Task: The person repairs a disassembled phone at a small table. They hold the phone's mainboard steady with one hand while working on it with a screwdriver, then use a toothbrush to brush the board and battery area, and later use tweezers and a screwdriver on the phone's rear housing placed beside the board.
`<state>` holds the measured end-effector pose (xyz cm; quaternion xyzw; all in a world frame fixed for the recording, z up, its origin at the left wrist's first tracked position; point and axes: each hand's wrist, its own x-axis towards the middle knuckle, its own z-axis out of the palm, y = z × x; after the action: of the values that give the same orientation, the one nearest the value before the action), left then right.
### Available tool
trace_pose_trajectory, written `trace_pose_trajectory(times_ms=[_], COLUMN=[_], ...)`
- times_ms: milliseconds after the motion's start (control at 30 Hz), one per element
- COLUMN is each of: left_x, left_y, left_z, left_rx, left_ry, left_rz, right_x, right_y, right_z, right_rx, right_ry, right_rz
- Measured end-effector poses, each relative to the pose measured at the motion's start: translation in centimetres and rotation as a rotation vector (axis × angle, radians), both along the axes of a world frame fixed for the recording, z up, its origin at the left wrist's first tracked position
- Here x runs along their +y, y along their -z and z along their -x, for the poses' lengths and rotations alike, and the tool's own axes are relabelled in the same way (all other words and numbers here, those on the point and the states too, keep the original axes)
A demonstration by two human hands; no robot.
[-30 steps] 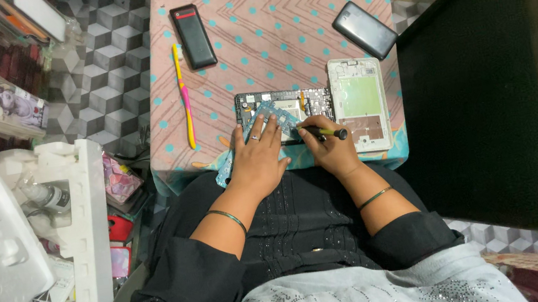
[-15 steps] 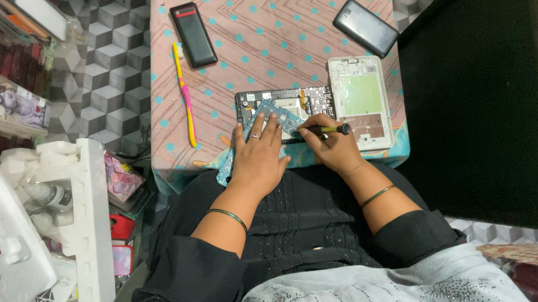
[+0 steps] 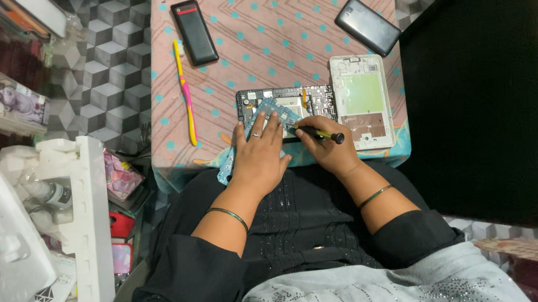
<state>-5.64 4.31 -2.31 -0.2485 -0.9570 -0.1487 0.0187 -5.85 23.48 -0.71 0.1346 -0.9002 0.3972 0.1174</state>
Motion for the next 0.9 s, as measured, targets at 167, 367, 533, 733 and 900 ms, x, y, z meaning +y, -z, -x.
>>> trace_pose_trajectory(times_ms=[167,367,533,733,900], left_x=[-0.04,0.00,-0.06,0.01,0.09], left_y=[0.02,0.20,0.02,-0.08,0.11], left_z=[-0.03,-0.07,-0.10,0.00,-0.08], left_rx=[0.002,0.024,0.010,-0.002,0.001], left_ry=[-0.003,-0.009,-0.010,-0.006,-0.007], left_rz=[-0.003,-0.019,-0.014,-0.024,-0.032], right_x=[0.12,0.08,0.16,0.52,0.62], right_y=[0.16,0.28,0.30,0.51,0.74], right_z=[0.17,0.14,0.12,0.27,0.41], right_rx=[-0.033,0.012,-0.042,-0.036,-0.048], right_ry=[0.001,-0.018,-0.018,0.002,0.014], right_rz=[-0.021,-0.018,0.020,0.054,0.089])
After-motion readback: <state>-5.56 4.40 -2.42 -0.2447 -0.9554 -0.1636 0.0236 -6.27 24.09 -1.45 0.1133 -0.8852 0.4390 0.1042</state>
